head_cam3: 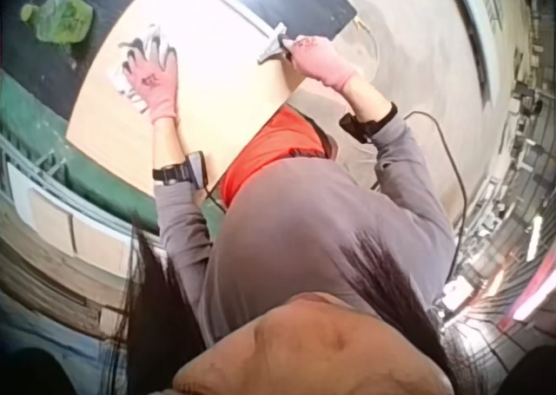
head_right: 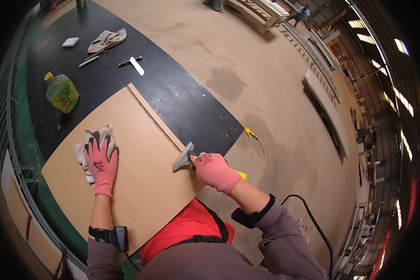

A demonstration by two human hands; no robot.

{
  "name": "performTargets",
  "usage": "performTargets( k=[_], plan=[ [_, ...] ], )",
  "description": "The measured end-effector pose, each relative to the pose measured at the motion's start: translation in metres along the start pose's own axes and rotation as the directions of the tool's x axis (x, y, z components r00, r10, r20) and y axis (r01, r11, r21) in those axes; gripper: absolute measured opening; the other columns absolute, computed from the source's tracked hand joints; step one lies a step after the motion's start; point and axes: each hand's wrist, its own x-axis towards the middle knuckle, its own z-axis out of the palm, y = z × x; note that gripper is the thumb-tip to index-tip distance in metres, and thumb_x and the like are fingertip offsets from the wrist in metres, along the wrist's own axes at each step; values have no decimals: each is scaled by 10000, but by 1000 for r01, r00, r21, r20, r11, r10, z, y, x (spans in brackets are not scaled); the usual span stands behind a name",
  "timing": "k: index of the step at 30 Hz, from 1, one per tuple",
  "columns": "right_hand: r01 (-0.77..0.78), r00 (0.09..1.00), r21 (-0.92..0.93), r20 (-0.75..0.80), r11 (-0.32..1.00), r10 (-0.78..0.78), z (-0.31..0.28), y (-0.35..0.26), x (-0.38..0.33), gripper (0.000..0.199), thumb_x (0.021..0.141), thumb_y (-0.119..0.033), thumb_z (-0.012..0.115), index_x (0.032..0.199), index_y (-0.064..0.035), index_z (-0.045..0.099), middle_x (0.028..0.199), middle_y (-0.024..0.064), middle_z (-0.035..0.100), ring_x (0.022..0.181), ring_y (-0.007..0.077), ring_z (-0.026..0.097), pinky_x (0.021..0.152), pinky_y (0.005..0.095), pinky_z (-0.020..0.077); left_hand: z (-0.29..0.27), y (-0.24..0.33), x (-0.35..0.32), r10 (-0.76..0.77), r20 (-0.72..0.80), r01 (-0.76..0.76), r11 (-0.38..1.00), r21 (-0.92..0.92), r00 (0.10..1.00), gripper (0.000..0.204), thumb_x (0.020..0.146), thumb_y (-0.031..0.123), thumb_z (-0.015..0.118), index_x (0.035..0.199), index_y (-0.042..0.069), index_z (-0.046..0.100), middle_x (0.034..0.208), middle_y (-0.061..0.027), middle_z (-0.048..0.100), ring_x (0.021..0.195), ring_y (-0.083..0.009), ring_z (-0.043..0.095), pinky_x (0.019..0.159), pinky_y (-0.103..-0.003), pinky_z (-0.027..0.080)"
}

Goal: Cleaning and preparing wooden panels using a scraper, cleaning cloth, and an air blow gun on a factory workbench and conveyor line.

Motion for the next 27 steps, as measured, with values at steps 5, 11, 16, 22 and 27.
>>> performTargets(
  k=[5, 11, 16, 22, 27],
  plan=[
    [79, 996, -76, -26, 994, -81, -29, -3, 48, 392, 821, -121, 413, 1200, -44, 473, 949, 152, 594, 858, 278, 603, 694, 354, 485, -6, 0, 1, -22, -10, 22, 999, -49, 1000, 443, 730, 311, 617, 1106, 85, 557, 1225, -210, 428, 1173, -358, 352, 1034, -484, 192],
    [136, 984, -102, -99, 985, -146, -57, -9, 105, 398, 782, -98, 427, 1168, -32, 501, 853, 152, 614, 777, 295, 609, 659, 371, 481, -5, -1, 1, -53, 11, 54, 997, -59, 999, 436, 721, 316, 621, 1085, 82, 570, 1219, -209, 432, 1179, -357, 344, 1037, -480, 183],
    [231, 951, -163, -168, 959, -258, -83, -14, 155, 387, 782, -92, 420, 1155, -39, 510, 805, 150, 619, 750, 289, 616, 643, 383, 484, -6, 0, 3, -50, 25, 51, 996, -67, 998, 422, 715, 324, 624, 1054, 77, 581, 1205, -209, 437, 1182, -352, 337, 1041, -480, 178],
    [253, 954, -120, -135, 960, -268, -134, -34, 219, 254, 759, -101, 455, 951, -14, 598, 858, 150, 630, 806, 301, 615, 690, 376, 494, -9, 2, 5, -86, 47, 91, 988, -122, 995, 431, 673, 264, 667, 1050, 79, 571, 1244, -196, 411, 1191, -365, 322, 1029, -495, 191],
    [174, 982, 5, -80, 985, -173, -168, -47, 238, 285, 748, -99, 457, 984, -45, 606, 875, 161, 626, 817, 310, 609, 705, 372, 491, -7, -1, 3, -97, 42, 100, 991, -83, 994, 412, 700, 329, 639, 1036, 96, 588, 1188, -196, 451, 1155, -355, 354, 1020, -486, 200]
  ],
)
